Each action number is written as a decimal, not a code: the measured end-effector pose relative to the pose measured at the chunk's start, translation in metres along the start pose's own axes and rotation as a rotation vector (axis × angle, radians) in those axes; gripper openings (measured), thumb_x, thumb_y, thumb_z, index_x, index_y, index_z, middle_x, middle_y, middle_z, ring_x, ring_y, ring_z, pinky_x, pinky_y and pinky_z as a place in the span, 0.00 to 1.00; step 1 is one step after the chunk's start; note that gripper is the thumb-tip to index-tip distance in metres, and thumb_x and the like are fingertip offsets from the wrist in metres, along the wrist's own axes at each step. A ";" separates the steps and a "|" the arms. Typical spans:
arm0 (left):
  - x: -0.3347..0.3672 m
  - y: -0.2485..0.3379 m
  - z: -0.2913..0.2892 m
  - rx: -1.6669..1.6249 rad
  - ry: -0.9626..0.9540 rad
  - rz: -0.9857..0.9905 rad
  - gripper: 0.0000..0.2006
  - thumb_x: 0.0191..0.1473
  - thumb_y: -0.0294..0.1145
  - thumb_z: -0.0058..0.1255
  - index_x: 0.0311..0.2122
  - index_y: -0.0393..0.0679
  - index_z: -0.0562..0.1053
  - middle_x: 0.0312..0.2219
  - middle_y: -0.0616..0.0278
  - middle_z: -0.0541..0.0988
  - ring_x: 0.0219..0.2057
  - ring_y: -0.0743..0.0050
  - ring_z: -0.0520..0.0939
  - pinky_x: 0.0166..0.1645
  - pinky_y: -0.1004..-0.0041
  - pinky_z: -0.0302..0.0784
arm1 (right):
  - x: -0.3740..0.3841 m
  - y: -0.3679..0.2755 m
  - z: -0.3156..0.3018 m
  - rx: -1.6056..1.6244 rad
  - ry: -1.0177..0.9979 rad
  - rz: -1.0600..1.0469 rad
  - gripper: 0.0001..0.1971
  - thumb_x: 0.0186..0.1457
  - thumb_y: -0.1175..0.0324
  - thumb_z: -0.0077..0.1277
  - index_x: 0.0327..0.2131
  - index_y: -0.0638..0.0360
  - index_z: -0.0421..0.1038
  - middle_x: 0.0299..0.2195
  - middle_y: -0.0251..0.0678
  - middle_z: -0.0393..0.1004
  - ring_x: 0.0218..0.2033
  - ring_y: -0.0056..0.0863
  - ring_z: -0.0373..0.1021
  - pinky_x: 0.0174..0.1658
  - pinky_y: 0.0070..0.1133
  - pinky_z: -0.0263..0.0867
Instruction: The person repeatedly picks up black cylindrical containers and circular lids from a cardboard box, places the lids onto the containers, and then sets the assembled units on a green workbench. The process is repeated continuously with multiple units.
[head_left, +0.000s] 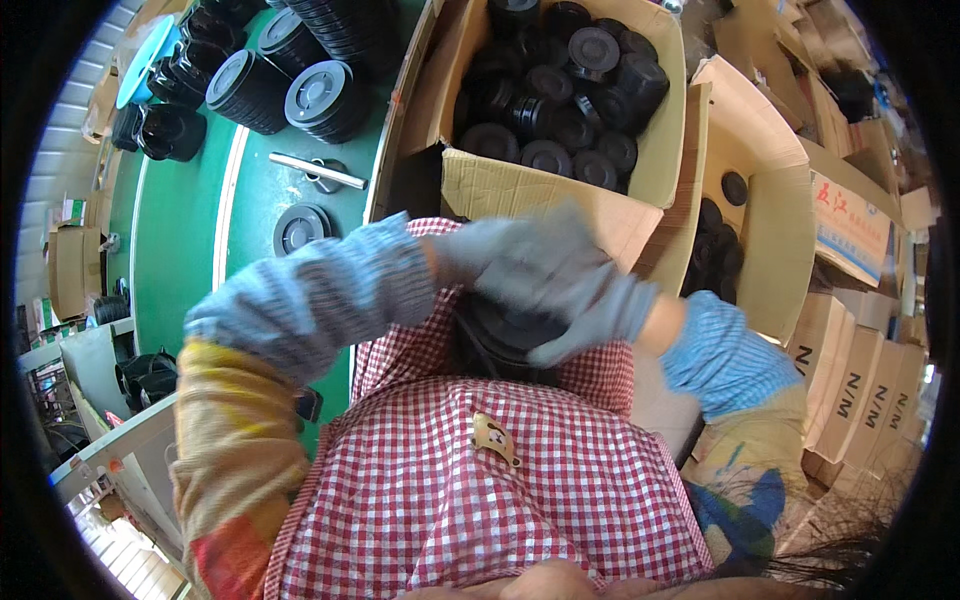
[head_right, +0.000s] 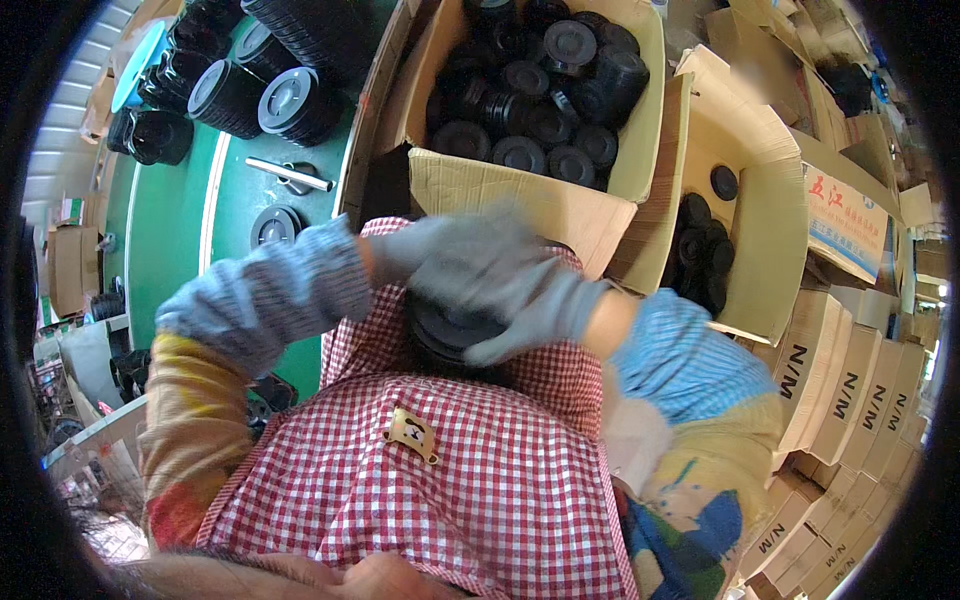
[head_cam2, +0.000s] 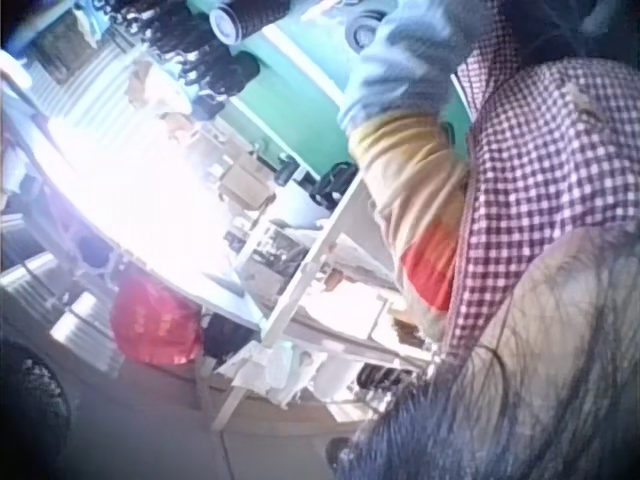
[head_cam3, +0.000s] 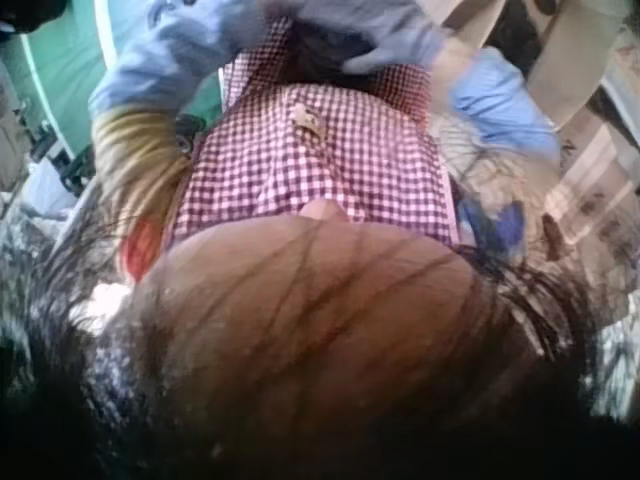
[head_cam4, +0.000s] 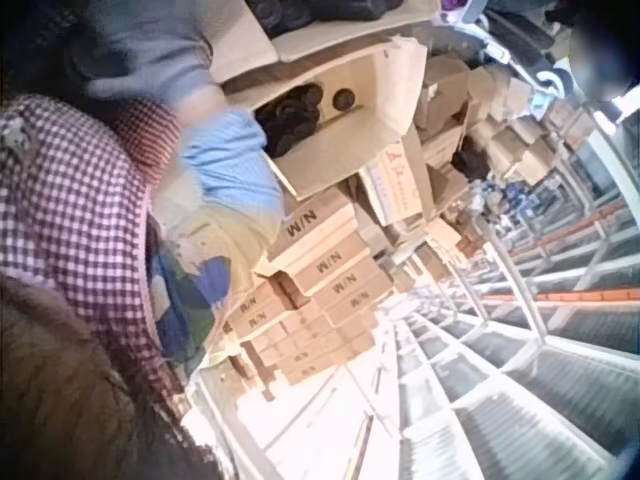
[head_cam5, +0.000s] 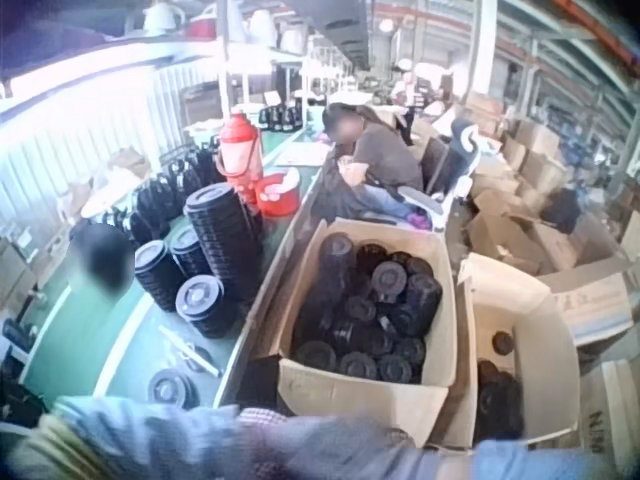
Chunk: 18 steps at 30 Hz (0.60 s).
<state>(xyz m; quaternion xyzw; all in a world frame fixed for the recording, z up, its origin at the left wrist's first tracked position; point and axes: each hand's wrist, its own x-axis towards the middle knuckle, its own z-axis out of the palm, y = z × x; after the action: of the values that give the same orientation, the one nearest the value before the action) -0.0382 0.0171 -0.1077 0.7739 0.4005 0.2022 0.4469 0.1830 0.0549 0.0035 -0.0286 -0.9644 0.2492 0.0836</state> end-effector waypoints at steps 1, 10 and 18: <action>0.028 0.034 -0.021 0.021 -0.103 -0.199 0.23 0.62 0.49 0.52 0.53 0.42 0.74 0.54 0.54 0.76 0.53 0.55 0.79 0.55 0.55 0.75 | 0.021 -0.021 0.017 -0.026 0.025 -0.175 0.40 0.49 0.34 0.54 0.60 0.46 0.69 0.69 0.48 0.52 0.73 0.49 0.40 0.71 0.50 0.32; 0.004 0.045 -0.019 -0.310 -0.097 -0.329 0.20 0.61 0.39 0.53 0.56 0.46 0.72 0.53 0.55 0.77 0.55 0.61 0.78 0.60 0.60 0.72 | -0.008 0.003 -0.002 0.029 0.008 -0.001 0.35 0.55 0.39 0.51 0.61 0.48 0.67 0.68 0.40 0.56 0.72 0.46 0.43 0.71 0.50 0.28; 0.007 0.060 -0.048 -0.129 -0.132 -0.152 0.19 0.62 0.36 0.52 0.58 0.49 0.71 0.53 0.53 0.77 0.56 0.53 0.77 0.61 0.58 0.70 | -0.022 0.025 0.001 -0.096 0.223 -0.140 0.41 0.49 0.34 0.53 0.60 0.52 0.70 0.62 0.42 0.63 0.63 0.50 0.59 0.66 0.52 0.44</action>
<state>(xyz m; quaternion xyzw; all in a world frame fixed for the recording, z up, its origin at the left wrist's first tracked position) -0.0399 0.0314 -0.0312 0.7225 0.4139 0.1416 0.5354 0.2054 0.0745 -0.0128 0.0071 -0.9596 0.1916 0.2059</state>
